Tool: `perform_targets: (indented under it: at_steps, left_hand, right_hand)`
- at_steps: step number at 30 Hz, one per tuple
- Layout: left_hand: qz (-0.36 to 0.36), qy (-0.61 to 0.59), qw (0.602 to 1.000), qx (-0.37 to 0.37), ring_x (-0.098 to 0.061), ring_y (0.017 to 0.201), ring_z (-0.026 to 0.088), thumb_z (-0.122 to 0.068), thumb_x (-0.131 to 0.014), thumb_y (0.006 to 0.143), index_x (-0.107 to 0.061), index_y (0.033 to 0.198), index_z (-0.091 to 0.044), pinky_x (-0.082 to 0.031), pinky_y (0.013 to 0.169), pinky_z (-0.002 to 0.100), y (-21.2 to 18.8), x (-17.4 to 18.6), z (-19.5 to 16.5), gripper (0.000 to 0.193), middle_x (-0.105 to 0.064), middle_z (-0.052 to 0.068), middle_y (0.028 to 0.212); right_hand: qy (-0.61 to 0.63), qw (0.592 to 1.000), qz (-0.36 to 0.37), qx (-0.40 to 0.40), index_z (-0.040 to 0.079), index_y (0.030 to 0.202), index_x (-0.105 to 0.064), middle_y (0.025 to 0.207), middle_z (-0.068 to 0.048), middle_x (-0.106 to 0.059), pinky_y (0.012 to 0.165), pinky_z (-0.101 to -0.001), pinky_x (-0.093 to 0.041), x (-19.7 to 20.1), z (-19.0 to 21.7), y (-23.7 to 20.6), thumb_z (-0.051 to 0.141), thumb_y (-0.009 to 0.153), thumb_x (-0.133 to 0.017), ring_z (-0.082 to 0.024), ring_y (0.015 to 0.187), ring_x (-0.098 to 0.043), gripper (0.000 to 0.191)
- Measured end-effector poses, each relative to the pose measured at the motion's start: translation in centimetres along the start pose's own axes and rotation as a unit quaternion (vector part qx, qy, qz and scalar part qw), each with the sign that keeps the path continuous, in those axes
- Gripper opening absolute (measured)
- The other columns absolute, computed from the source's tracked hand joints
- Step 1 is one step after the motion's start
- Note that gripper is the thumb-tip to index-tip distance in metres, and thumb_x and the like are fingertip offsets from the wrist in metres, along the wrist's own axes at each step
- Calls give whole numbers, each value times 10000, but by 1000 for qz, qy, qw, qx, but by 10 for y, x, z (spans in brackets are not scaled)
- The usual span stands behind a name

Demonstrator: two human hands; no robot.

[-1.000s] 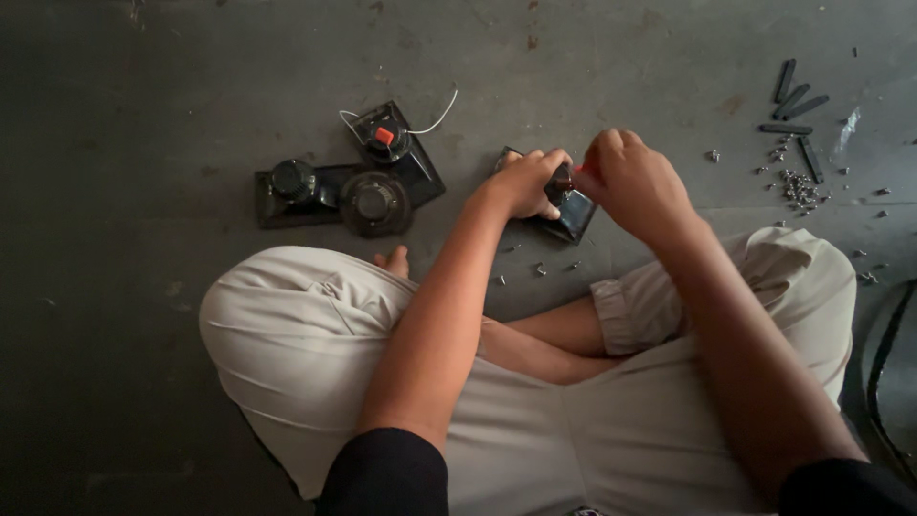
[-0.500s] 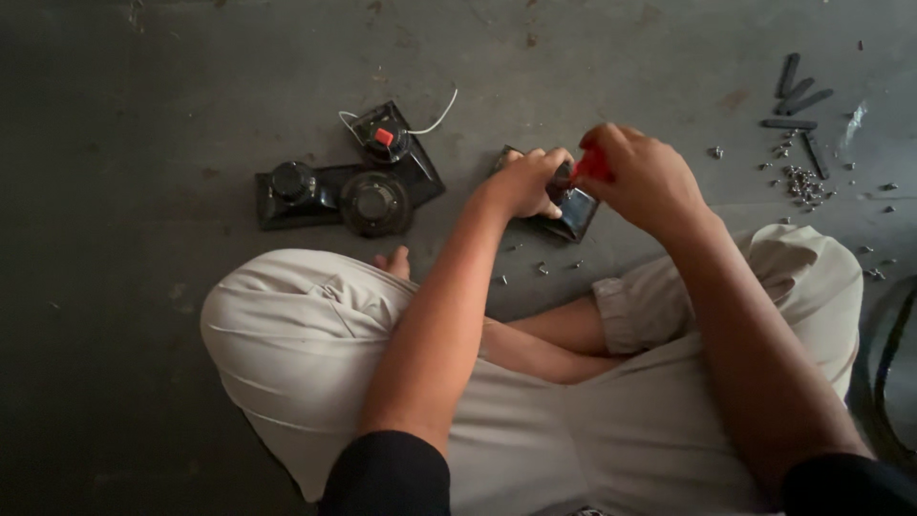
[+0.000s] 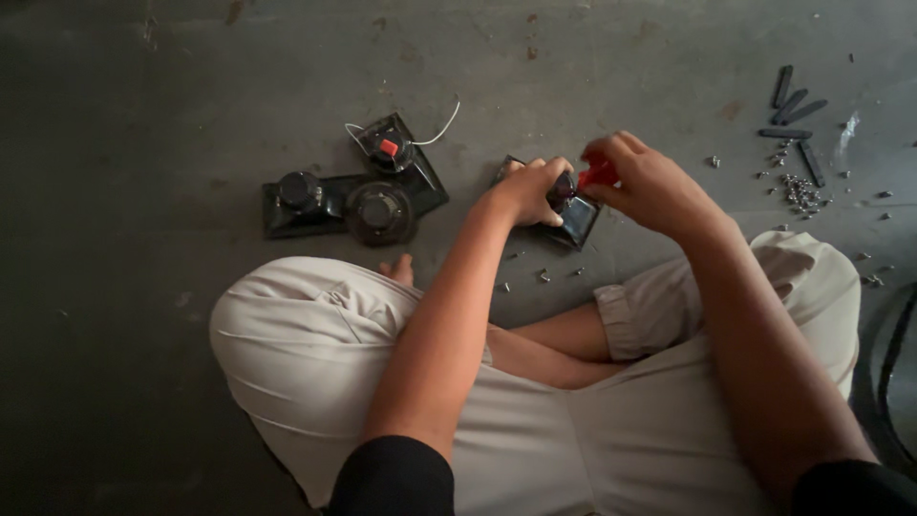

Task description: The person sits on the floor and uses a red screwdriver to tighten screws on small black electrical devices. They handle the devices one at a time, adjusting wires and securing components while surrounded by loose screws and blades.

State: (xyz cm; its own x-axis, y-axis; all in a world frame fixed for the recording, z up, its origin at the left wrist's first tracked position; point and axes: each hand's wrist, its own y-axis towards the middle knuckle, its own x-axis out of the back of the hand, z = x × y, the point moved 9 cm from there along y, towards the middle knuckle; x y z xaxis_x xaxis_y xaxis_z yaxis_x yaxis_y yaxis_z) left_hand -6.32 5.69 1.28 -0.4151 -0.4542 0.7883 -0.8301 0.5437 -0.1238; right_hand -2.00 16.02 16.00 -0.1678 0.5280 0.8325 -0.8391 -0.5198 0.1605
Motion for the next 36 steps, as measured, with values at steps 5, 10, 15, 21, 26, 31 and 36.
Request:
perform_targets:
  at_steps: [5,10,15,21,26,31,36]
  left_hand:
    - [3,8,1000,-2,-584,1274,325,-326,-934,644,-516,1344,-199,-382,1095,462,4,-6,3,825,-668,118,1266]
    - [8,-4,1000,13,-558,1276,335,-319,-942,643,-516,1348,-200,-363,1104,452,3,-7,5,832,-647,124,1288]
    - [2,10,1000,-8,-555,1297,320,-351,-941,657,-498,1362,-192,-366,1089,475,5,-9,4,847,-642,128,1301]
    - [-8,15,999,-29,-577,1298,300,-351,-926,661,-500,1353,-171,-388,1078,489,9,-14,5,832,-674,92,1293]
    - [5,28,999,17,-526,1247,389,-352,-957,662,-451,1389,-136,-389,1048,491,10,-17,11,912,-614,155,1297]
    - [-14,39,999,-20,-574,1258,327,-360,-950,657,-463,1375,-115,-400,1064,489,9,-8,1,901,-664,136,1245]
    - [8,28,1000,-2,-573,1281,315,-355,-933,670,-501,1347,-176,-395,1089,489,4,-6,-3,824,-672,118,1242]
  right_hand:
    - [-133,978,13,-161,34,1093,-700,1028,-171,-724,781,-465,-555,-3,-8,6,403,923,-734,-358,924,-704,407]
    - [-165,934,-22,-316,28,1023,-665,1016,-178,-738,843,-473,-548,-10,-24,-6,481,1004,-710,-364,983,-707,456]
    - [-66,996,-4,-63,-42,1180,-647,1183,-227,-654,820,-457,-548,-9,7,4,269,905,-748,-382,1003,-665,427]
    - [6,994,102,28,47,1104,-732,1052,-126,-727,791,-426,-560,-9,26,6,195,826,-729,-302,947,-701,314]
    - [-133,985,21,-111,-6,976,-679,901,-170,-731,743,-460,-556,-9,9,13,377,941,-762,-351,840,-706,394]
    - [-217,940,33,-261,-14,997,-641,844,-198,-725,701,-468,-559,-25,-14,4,452,1020,-685,-374,794,-710,468]
    - [-297,942,79,132,21,960,-658,963,-123,-663,722,-364,-612,-30,32,12,301,905,-690,-295,902,-707,287]
